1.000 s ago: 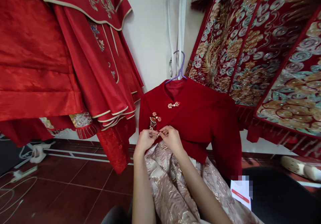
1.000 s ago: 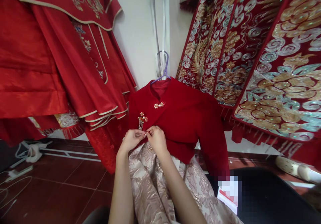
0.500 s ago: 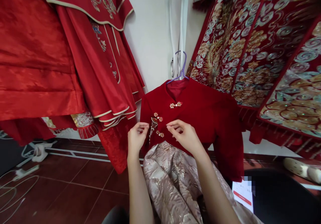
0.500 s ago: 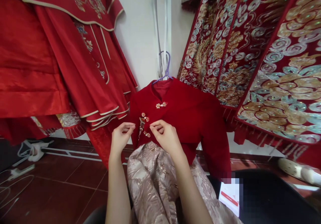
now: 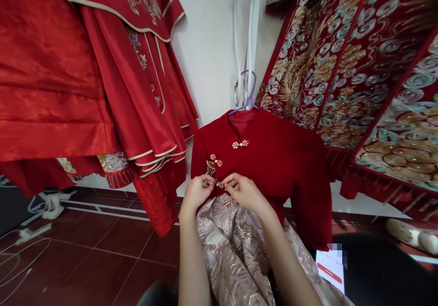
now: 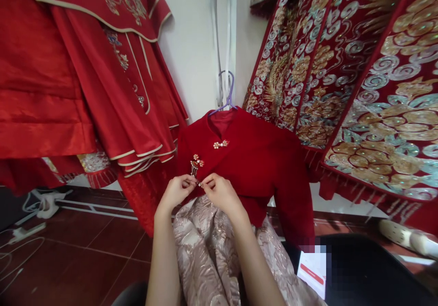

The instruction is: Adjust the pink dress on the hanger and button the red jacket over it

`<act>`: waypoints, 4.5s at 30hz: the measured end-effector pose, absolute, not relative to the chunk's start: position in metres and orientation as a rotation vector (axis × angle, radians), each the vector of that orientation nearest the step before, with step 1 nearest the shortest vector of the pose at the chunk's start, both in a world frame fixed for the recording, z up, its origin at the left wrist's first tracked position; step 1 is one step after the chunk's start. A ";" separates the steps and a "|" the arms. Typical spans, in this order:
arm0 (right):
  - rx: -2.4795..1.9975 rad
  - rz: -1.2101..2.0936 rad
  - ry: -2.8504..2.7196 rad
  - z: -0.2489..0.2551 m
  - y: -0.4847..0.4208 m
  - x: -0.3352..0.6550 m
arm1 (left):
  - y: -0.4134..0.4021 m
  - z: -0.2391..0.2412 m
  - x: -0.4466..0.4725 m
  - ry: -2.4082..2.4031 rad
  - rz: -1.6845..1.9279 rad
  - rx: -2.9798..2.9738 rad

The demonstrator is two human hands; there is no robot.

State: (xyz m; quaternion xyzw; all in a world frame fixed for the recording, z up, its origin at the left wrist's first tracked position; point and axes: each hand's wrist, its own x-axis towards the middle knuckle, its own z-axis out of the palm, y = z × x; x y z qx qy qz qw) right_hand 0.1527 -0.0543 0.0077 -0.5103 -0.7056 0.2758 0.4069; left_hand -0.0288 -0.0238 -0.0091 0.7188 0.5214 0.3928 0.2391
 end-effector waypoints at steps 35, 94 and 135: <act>-1.215 0.812 -1.729 -0.001 -0.044 0.149 | -0.020 -0.015 -0.023 1.229 1.128 1.838; -0.853 1.102 -2.039 0.036 -0.089 0.205 | 0.019 0.049 0.061 0.863 1.625 1.719; -1.375 -0.312 -1.251 0.052 -0.022 0.175 | 0.036 0.077 0.055 1.715 1.629 2.615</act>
